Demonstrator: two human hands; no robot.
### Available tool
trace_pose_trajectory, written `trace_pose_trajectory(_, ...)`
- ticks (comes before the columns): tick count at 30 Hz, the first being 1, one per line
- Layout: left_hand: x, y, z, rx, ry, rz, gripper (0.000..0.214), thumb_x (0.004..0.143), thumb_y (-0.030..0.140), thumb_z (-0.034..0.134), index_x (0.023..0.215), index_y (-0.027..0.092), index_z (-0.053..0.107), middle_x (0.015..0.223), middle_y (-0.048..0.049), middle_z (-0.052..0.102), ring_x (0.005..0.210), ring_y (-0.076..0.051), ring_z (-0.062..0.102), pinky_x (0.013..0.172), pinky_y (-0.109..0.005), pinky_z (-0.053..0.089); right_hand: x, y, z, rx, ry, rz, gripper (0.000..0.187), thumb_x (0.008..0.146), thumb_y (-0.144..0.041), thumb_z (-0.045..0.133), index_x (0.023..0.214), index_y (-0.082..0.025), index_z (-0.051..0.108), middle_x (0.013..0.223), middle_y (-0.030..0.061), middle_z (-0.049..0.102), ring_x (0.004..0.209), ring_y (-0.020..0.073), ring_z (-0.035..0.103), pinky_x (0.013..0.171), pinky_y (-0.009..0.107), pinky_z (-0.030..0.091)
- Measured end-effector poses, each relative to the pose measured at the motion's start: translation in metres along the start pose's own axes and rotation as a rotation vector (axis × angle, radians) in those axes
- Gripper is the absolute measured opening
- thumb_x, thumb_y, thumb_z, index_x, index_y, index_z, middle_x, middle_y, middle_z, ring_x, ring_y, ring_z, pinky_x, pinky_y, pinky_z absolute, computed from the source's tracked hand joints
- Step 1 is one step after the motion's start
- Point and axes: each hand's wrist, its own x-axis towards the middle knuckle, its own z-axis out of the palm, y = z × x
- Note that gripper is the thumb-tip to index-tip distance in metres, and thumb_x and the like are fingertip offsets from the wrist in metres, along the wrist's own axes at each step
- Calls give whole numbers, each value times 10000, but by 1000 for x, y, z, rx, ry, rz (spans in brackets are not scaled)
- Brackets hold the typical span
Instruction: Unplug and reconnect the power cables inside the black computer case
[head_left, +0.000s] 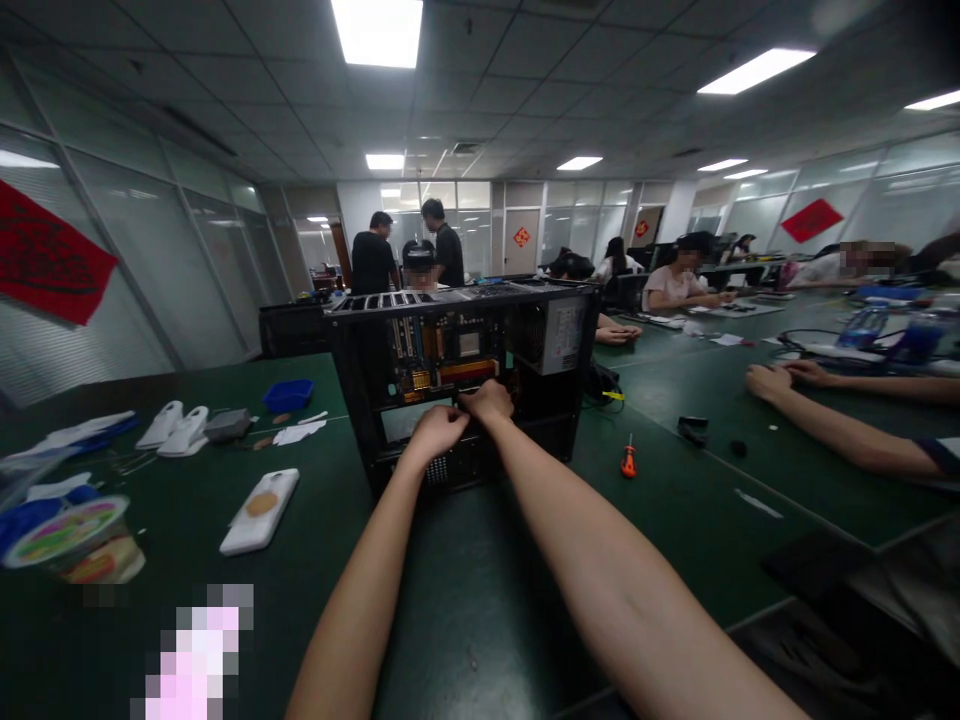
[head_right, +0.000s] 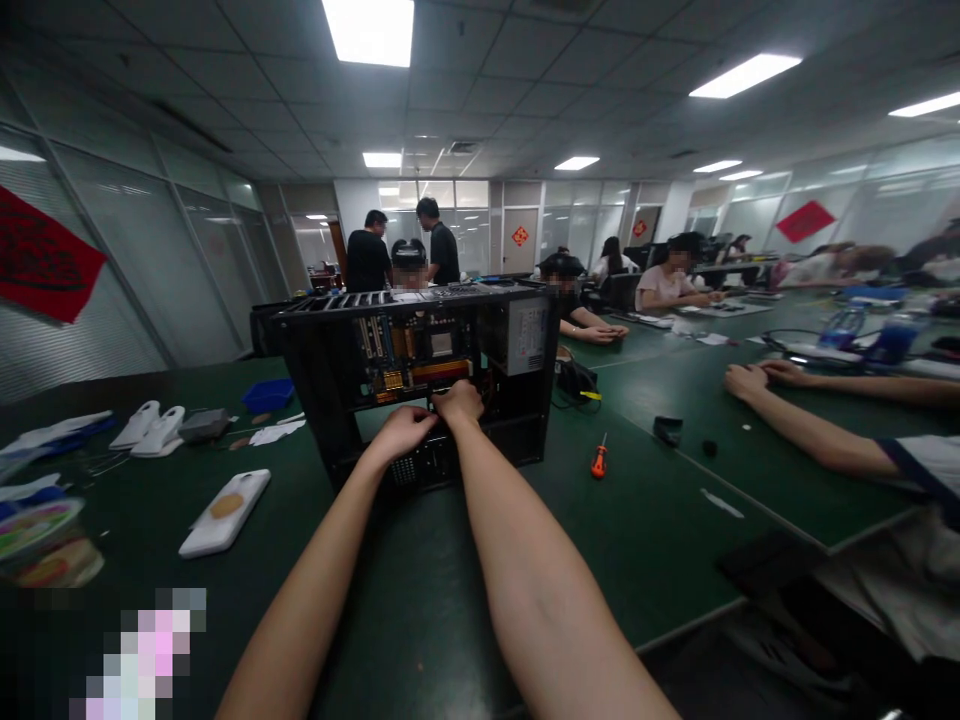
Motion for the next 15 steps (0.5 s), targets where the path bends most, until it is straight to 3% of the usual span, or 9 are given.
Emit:
trace_pose_trajectory(6,1,2,2,49,-17,8,315,884,316,529,928,146,791,941,-99,776,876,-244,694,735,-279,470,1,0,5,-7,24,-63,480,776,-419,725,1114,-79,720,1101,219,736,1047,302,715,814,300,555)
trace_pose_trajectory(15,0,5,3,78,-11,19,290,869,291,543,974,168,784,995,-73,777,941,-241,699,801,-284,488,3,-6,5,27,3,-86,450,798,-342,714,1140,-49,718,1102,239,730,1055,319,710,829,319,554)
